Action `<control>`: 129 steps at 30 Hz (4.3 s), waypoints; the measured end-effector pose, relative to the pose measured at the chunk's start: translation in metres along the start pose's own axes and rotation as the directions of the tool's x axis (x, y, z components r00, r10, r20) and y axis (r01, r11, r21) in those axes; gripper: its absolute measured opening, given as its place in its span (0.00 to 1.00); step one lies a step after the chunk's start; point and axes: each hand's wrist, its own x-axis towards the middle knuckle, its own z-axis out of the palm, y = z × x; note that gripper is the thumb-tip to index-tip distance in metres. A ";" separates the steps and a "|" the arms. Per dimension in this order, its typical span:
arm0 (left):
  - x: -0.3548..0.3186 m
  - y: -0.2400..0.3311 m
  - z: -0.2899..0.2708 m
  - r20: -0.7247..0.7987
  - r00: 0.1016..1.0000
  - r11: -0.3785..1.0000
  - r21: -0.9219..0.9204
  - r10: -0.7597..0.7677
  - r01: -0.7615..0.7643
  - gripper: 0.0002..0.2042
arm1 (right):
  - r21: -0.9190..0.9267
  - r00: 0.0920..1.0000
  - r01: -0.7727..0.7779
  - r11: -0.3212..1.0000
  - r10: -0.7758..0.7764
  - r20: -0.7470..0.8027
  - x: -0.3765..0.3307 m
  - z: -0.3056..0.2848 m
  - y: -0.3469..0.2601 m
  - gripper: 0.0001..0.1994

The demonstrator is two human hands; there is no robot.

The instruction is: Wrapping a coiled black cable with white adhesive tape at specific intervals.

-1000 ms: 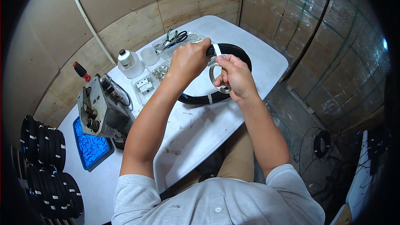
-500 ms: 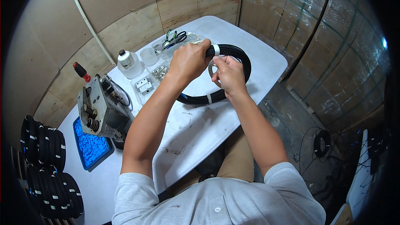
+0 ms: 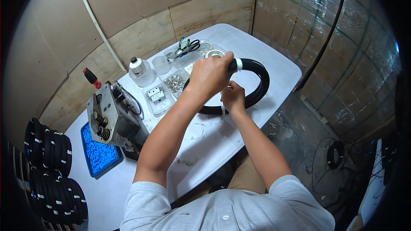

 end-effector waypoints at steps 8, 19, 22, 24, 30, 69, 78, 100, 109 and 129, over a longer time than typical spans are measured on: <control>0.004 -0.031 0.007 -0.108 0.994 0.995 -0.095 -0.023 0.012 0.29 | 0.317 0.959 0.276 0.907 -0.281 -0.032 -0.038 -0.047 -0.068 0.16; 0.000 -0.034 0.009 -0.123 0.992 0.999 -0.050 -0.017 0.011 0.29 | 0.040 0.781 0.615 0.787 -0.602 -0.165 -0.032 -0.090 -0.096 0.12; -0.001 -0.035 0.010 -0.152 0.988 0.998 -0.064 -0.023 0.014 0.30 | 0.009 0.699 0.684 0.729 -0.652 -0.295 -0.026 -0.101 -0.102 0.13; -0.004 -0.044 0.004 -0.120 0.990 0.989 -0.131 -0.078 0.062 0.31 | -0.113 0.686 0.684 0.720 -0.689 -0.234 -0.022 -0.118 -0.097 0.16; -0.044 -0.096 0.025 -0.258 0.882 0.808 -0.555 -0.394 0.199 0.17 | -0.424 0.801 0.532 0.733 -0.598 -0.028 0.007 -0.128 -0.048 0.36; -0.040 -0.070 0.001 -0.286 0.951 0.914 -0.406 -0.115 -0.011 0.20 | -0.296 0.572 0.819 0.491 -0.667 0.477 0.025 -0.095 -0.130 0.32; -0.033 -0.060 -0.003 -0.217 0.966 0.936 -0.348 -0.139 0.056 0.17 | -0.221 0.494 0.862 0.457 -0.654 0.573 0.037 -0.094 -0.135 0.27; -0.052 -0.081 0.008 -0.307 0.941 0.944 -0.327 -0.143 0.037 0.09 | -0.293 0.396 0.908 0.299 -0.840 0.371 0.031 -0.089 -0.104 0.17; -0.057 -0.076 0.030 -0.434 0.899 0.975 -0.217 -0.060 -0.040 0.09 | -0.333 0.333 0.911 0.244 -0.912 0.239 0.037 -0.085 -0.090 0.12; -0.010 -0.051 -0.025 0.248 0.944 0.858 -0.413 -0.215 0.304 0.15 | -0.295 0.655 0.737 0.608 -0.538 0.530 0.050 -0.103 -0.126 0.20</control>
